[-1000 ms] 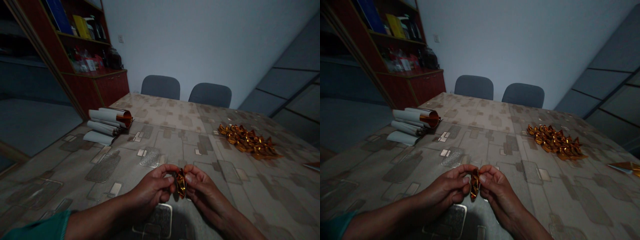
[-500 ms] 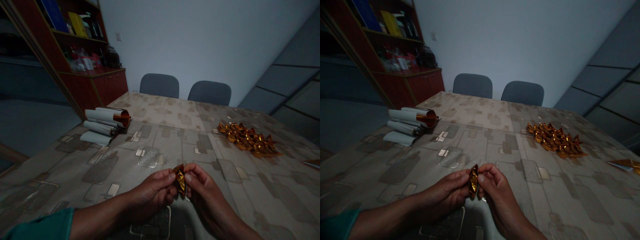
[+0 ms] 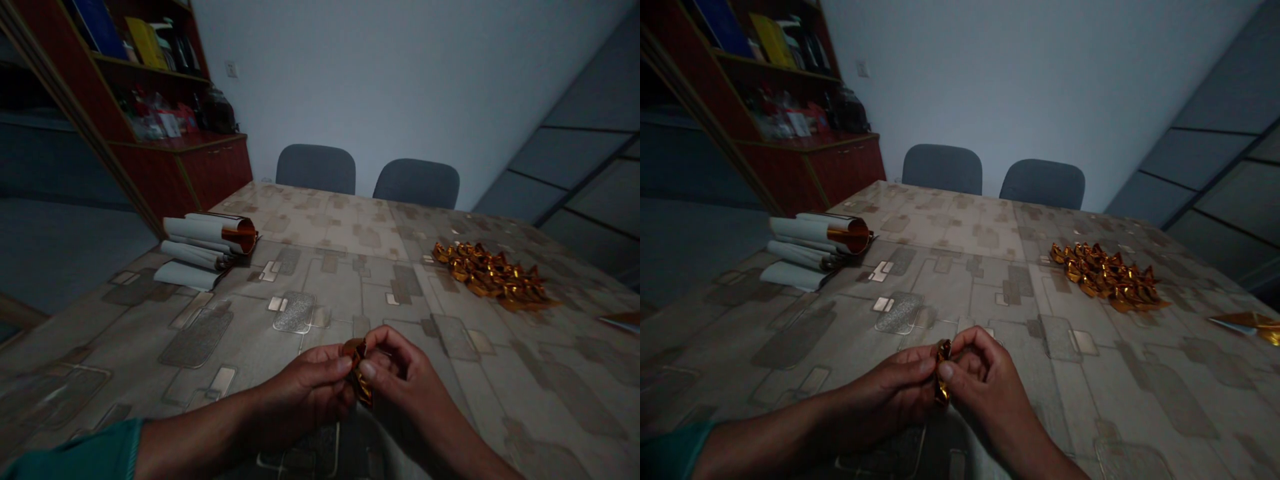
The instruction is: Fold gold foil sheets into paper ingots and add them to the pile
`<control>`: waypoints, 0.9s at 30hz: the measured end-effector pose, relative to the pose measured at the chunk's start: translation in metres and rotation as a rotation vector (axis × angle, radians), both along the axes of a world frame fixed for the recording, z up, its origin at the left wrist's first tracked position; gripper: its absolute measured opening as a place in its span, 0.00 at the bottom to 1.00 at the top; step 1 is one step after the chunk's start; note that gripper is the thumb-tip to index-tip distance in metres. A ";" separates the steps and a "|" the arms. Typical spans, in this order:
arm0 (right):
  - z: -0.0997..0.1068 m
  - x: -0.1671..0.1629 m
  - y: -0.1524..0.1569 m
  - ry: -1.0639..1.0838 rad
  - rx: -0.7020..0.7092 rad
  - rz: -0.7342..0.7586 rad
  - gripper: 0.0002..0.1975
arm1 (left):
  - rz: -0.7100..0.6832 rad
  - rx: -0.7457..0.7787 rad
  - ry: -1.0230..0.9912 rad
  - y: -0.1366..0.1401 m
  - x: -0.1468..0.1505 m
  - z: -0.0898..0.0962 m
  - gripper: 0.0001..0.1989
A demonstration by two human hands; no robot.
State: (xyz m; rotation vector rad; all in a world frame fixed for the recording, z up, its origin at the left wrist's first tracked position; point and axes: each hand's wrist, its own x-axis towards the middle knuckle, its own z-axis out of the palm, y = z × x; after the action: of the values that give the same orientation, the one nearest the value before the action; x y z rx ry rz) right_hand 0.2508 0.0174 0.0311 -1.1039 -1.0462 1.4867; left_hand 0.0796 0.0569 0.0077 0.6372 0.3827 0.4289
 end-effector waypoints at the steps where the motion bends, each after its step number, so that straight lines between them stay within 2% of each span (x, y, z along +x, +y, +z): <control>1: 0.000 -0.001 0.000 -0.013 -0.018 -0.007 0.24 | -0.009 -0.021 0.001 0.000 0.000 0.000 0.12; 6: -0.001 -0.005 0.001 -0.017 -0.072 -0.017 0.27 | -0.032 -0.080 -0.006 -0.001 -0.001 -0.002 0.11; 11: 0.002 -0.010 0.001 0.017 -0.034 -0.027 0.23 | -0.020 -0.051 -0.013 -0.002 -0.001 -0.003 0.13; 18: 0.006 -0.014 0.000 -0.147 -0.067 -0.118 0.16 | -0.007 -0.041 0.003 -0.002 -0.001 -0.005 0.11; 22: 0.009 -0.013 0.000 -0.188 -0.052 -0.113 0.16 | 0.016 -0.044 0.002 -0.002 -0.001 -0.008 0.13; 27: 0.005 -0.011 -0.003 -0.143 -0.037 -0.068 0.18 | 0.021 -0.053 0.000 -0.002 -0.001 -0.011 0.14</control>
State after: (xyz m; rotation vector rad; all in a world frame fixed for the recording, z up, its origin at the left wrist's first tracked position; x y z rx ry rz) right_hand 0.2394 0.0144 0.0358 -1.2755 -1.0717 1.3941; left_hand 0.0783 0.0545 -0.0032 0.5820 0.4002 0.4374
